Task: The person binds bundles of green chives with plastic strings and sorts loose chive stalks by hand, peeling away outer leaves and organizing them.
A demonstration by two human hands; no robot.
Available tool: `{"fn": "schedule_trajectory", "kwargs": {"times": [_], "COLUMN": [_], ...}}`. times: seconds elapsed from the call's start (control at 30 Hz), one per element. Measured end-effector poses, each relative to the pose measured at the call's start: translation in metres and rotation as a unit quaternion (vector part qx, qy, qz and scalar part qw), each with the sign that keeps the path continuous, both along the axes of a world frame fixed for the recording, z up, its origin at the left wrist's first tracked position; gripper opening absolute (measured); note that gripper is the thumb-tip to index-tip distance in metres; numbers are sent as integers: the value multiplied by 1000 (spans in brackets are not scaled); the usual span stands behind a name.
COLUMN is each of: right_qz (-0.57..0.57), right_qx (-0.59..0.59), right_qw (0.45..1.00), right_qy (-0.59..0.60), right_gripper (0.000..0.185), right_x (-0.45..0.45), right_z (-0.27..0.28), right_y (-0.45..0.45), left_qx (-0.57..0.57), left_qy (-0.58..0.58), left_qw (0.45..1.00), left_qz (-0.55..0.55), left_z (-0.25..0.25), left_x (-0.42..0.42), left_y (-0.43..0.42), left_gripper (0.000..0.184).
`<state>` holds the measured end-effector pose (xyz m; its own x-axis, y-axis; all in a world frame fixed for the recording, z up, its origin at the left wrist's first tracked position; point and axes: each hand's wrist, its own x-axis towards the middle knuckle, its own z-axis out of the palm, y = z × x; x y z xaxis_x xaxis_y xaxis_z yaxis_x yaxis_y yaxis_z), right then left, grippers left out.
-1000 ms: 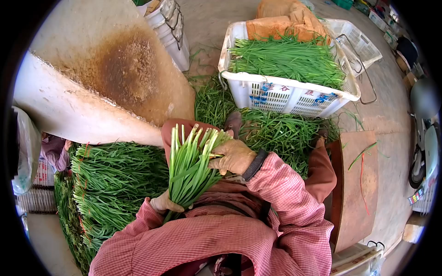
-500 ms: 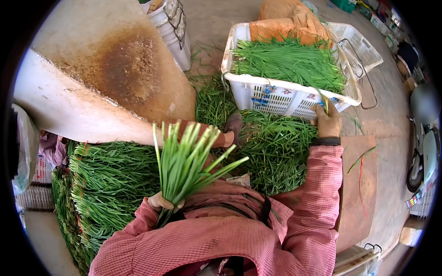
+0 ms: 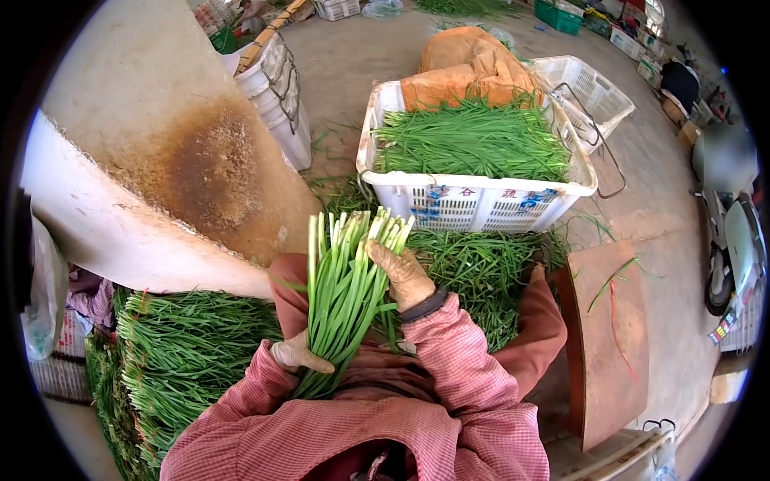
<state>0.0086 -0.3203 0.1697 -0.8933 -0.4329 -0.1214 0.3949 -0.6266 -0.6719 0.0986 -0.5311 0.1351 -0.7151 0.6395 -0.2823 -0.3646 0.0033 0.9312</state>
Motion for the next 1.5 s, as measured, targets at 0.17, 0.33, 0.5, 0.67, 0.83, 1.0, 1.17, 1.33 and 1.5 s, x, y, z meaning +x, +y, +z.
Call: {"fn": "schedule_trajectory", "kwargs": {"times": [0.17, 0.33, 0.5, 0.67, 0.83, 1.0, 1.17, 1.33, 1.5], "right_qz": [-19, 9, -32, -51, -51, 16, -8, 190, -6], "right_qx": [-128, -120, 29, -17, -301, -325, -382, -345, -8], "right_qw": [989, 993, 999, 998, 951, 940, 924, 916, 994], "right_qy": [-65, 3, 33, 29, -51, -101, -26, -79, 105], "right_gripper": [48, 54, 37, 53, 45, 45, 51, 60, 74], "right_x": [16, 10, -14, -7, -10, 18, 35, 17, -17], "right_z": [-5, -13, -13, 0, -57, -109, -112, -128, -30], "right_y": [-5, 4, 29, 21, -16, 8, 6, 4, 100], "left_qx": [53, 160, 151, -32, -498, -587, -231, -9, 59], "left_qy": [54, -125, -126, 100, 413, 437, 342, 21, -189], "left_qw": [996, 976, 980, 993, 753, 679, 910, 991, 964], "left_qz": [44, -73, -26, 58, 120, -70, -24, -133, -176], "left_z": [1, 11, -4, 12, 26, 39, 110, -13, -50], "left_x": [-14, -17, -12, -19, -7, 19, -28, -75, -52], "left_y": [9, 34, 40, 35, 56, 72, 12, 29, 36], "left_gripper": [81, 75, 71, 62, 79, 102, 78, 78, 66]}}
